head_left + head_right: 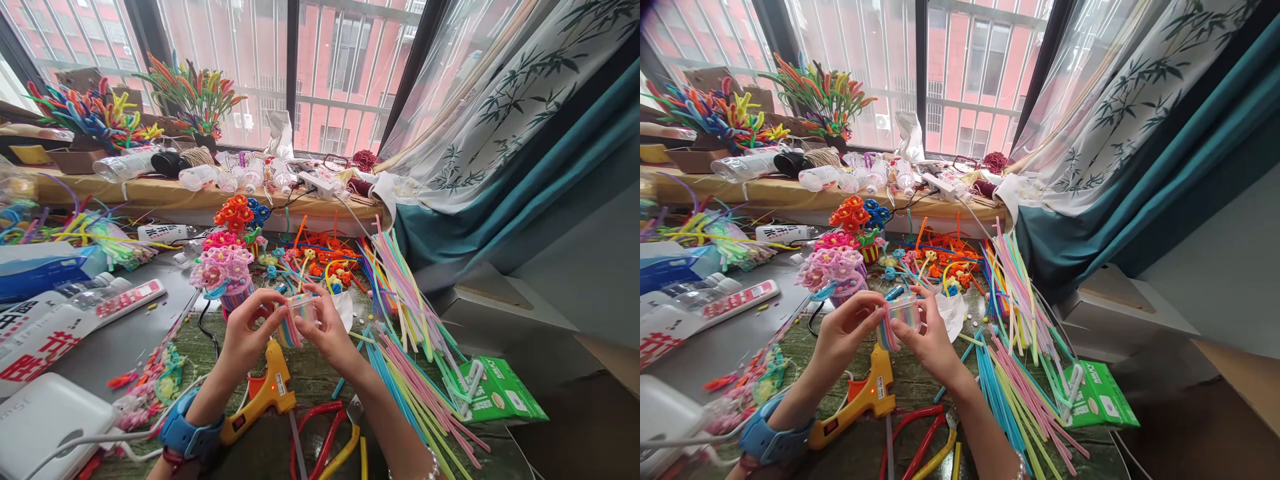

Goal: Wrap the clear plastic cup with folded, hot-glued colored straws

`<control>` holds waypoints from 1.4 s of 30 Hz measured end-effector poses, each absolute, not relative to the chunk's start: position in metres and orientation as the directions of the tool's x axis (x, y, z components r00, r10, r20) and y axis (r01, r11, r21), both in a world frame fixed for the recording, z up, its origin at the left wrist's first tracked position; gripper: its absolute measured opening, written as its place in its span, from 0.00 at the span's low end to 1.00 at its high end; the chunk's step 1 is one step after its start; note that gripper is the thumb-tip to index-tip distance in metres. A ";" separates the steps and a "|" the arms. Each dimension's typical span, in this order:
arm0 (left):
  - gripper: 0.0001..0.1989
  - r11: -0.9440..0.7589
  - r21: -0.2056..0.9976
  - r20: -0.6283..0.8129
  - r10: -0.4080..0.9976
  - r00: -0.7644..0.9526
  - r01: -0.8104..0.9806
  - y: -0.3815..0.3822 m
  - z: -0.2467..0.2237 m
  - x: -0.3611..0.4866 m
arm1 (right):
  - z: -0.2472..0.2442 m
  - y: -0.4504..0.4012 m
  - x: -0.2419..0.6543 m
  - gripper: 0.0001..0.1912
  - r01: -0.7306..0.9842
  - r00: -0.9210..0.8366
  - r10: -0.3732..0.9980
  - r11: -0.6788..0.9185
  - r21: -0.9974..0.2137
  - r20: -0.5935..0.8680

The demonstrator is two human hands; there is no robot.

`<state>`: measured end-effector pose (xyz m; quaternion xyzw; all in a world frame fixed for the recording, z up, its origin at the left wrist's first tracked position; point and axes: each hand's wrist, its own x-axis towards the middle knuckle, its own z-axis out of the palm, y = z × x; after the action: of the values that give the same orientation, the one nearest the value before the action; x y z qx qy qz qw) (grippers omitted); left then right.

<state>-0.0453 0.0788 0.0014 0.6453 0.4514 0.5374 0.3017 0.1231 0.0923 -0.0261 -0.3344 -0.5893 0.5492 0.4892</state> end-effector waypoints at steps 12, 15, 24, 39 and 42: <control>0.30 -0.655 0.457 0.640 0.712 0.289 0.601 0.081 -0.006 -0.048 | -0.022 0.091 0.121 0.30 -0.213 -0.171 0.980 0.062 -0.975 0.100; 0.29 -0.653 0.390 0.651 0.694 0.308 0.649 0.080 -0.006 -0.048 | -0.022 0.092 0.121 0.30 -0.199 -0.153 0.982 0.077 -0.977 0.108; 0.26 -0.665 0.143 0.721 0.578 0.383 0.733 0.080 -0.007 -0.047 | -0.023 0.091 0.116 0.31 -0.200 -0.126 0.988 0.060 -0.978 0.086; 0.16 -0.652 0.503 0.617 0.731 0.292 0.568 0.086 -0.004 -0.051 | -0.025 0.096 0.124 0.32 -0.053 -0.126 0.987 0.090 -0.994 0.097; 0.05 -0.632 0.552 0.611 0.750 0.251 0.544 0.085 -0.001 -0.052 | -0.026 0.097 0.123 0.35 -0.100 -0.193 0.973 0.107 -0.989 0.125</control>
<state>-0.0517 0.0854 -0.0010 0.7825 0.4136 0.4512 0.1144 0.1230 0.0965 -0.0259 -0.3948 -0.5528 0.5392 0.4978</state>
